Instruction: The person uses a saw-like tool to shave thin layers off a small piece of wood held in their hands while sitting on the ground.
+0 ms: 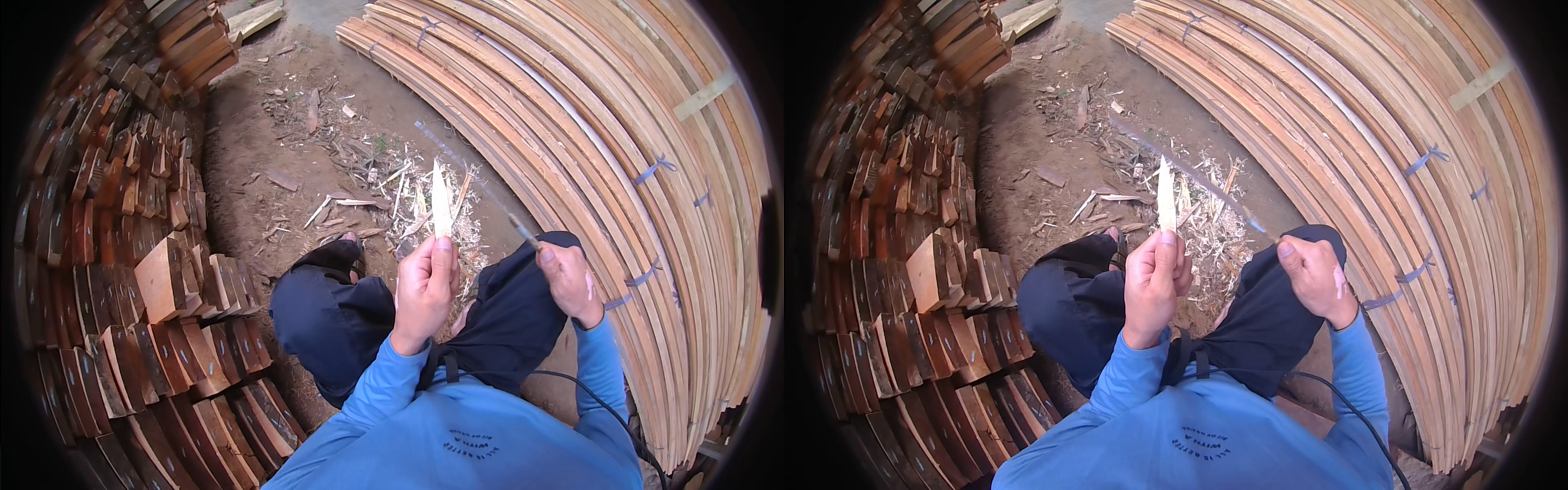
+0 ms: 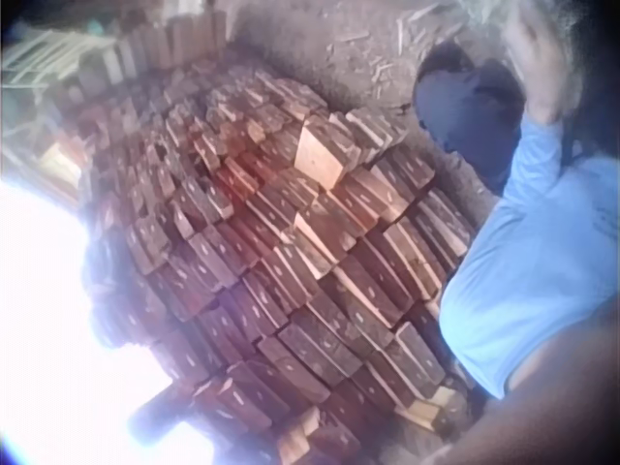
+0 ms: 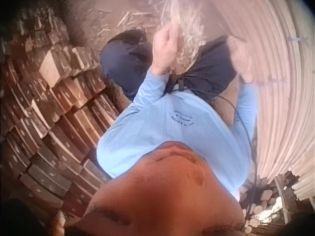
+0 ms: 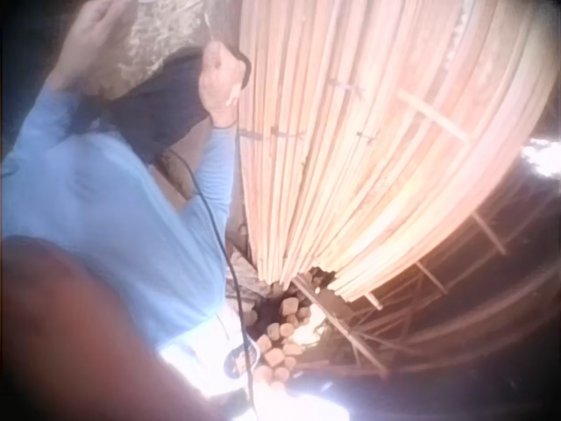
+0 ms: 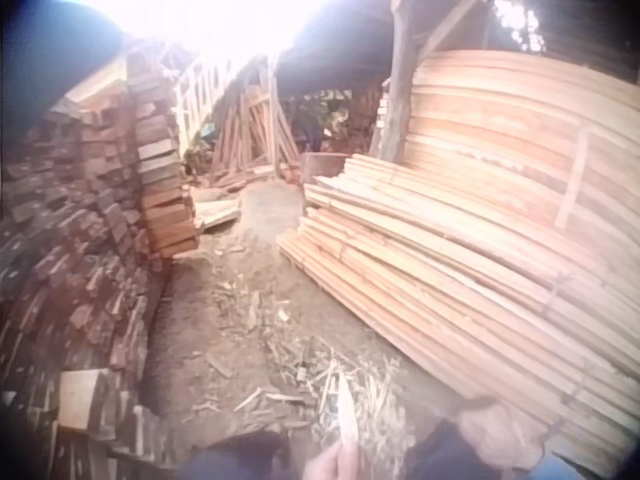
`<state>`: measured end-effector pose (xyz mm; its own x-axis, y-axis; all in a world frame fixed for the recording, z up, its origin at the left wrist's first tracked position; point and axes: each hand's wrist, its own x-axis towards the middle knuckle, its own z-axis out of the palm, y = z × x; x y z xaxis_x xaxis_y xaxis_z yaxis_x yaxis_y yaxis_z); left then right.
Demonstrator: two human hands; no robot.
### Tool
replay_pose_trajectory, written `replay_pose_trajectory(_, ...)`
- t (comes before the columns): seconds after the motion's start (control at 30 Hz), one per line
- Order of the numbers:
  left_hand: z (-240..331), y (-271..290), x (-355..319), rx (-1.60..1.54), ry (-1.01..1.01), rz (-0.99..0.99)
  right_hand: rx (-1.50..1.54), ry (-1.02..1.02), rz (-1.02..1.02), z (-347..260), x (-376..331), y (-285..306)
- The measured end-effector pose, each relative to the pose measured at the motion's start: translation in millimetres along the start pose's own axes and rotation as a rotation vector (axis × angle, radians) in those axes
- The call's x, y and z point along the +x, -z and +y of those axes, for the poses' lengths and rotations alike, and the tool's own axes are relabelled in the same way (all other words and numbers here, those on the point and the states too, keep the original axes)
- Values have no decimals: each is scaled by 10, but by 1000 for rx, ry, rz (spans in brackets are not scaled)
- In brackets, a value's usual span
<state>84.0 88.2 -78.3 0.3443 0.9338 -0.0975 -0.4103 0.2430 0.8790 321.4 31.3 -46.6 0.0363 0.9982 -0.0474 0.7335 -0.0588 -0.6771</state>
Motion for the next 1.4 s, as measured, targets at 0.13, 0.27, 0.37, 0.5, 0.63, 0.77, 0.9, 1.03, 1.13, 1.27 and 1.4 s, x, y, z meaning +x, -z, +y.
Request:
replay_pose_trajectory(0.13, -61, -36, 33, -103, 48, -16, -30, 10, -81, 0, -101, -161)
replay_pose_trajectory(0.27, -123, 6, 46, -226, 149, -8, -13, 10, -117, 47, -132, -246)
replay_pose_trajectory(0.37, -136, 34, 49, -331, 228, 5, -51, 30, -97, 77, -148, -273)
replay_pose_trajectory(0.5, -140, 57, 63, -445, 287, 11, -165, 60, -49, 90, -117, -286)
replay_pose_trajectory(0.63, -134, 94, 90, -579, 329, 23, -281, 98, -2, 83, -40, -320)
replay_pose_trajectory(0.77, -53, 86, 83, -687, 388, -28, -409, 122, 96, 148, 69, -304)
replay_pose_trajectory(0.9, 77, 19, 22, -740, 376, -176, -322, -68, 200, 547, 251, -63)
replay_pose_trajectory(1.03, -11, 55, 79, -791, 377, -159, -288, -70, 132, 362, 180, 88)
replay_pose_trajectory(1.13, -90, 75, 103, -820, 394, -143, -259, -12, 9, 37, 61, 25)
replay_pose_trajectory(1.27, -99, 68, 99, -825, 409, -140, -229, -19, -73, -95, -15, -26)
replay_pose_trajectory(1.4, -42, 77, 79, -853, 430, -221, -292, 50, 5, 41, 34, -60)
